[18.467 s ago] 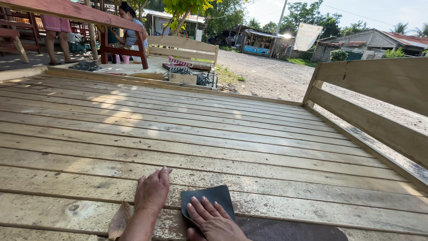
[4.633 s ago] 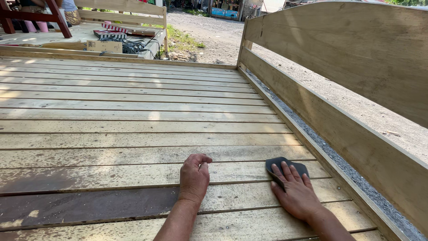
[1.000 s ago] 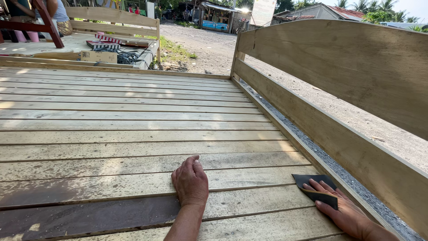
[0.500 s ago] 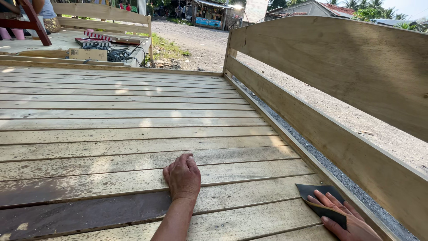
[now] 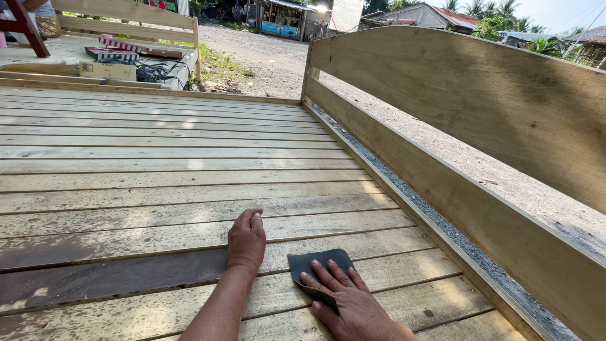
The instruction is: The person sands a large slatted wooden bench or bed frame outdoors using a sheet of sandpaper held by hand. They sand the edge rail first, then move across the seat planks, smoothing the wood surface section by section while steadying the frame with the other hand.
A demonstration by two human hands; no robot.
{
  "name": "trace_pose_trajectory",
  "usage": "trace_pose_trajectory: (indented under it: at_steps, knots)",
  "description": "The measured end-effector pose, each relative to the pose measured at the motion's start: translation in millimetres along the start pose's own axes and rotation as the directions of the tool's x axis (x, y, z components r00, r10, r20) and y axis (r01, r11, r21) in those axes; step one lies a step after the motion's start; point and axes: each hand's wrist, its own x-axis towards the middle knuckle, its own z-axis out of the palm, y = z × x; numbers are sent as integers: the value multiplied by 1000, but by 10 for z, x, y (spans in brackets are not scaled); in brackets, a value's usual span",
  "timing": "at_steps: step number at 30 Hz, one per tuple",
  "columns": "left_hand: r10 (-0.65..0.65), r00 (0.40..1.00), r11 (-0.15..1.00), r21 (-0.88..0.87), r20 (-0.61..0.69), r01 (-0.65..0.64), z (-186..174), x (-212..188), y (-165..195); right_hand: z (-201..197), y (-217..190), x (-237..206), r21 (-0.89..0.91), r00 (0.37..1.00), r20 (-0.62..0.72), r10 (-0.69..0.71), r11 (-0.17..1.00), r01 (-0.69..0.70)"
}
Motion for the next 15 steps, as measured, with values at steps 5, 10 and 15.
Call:
trace_pose_trajectory:
  at_steps: [5,10,15]
  knots:
    - [168,974,922,325,154,-210,-355,-168,-27,-160,1241,-385,63,964,-112,243,969,-237]
    - [-60,987,997,47,152,53,-584,-203,-82,-213,1299,-429,77,886,-96,454,891,-448]
    - [91,995,932,-354,29,-75,-611,-174,-187,61,-577,207,9,994,-39,-103,995,103]
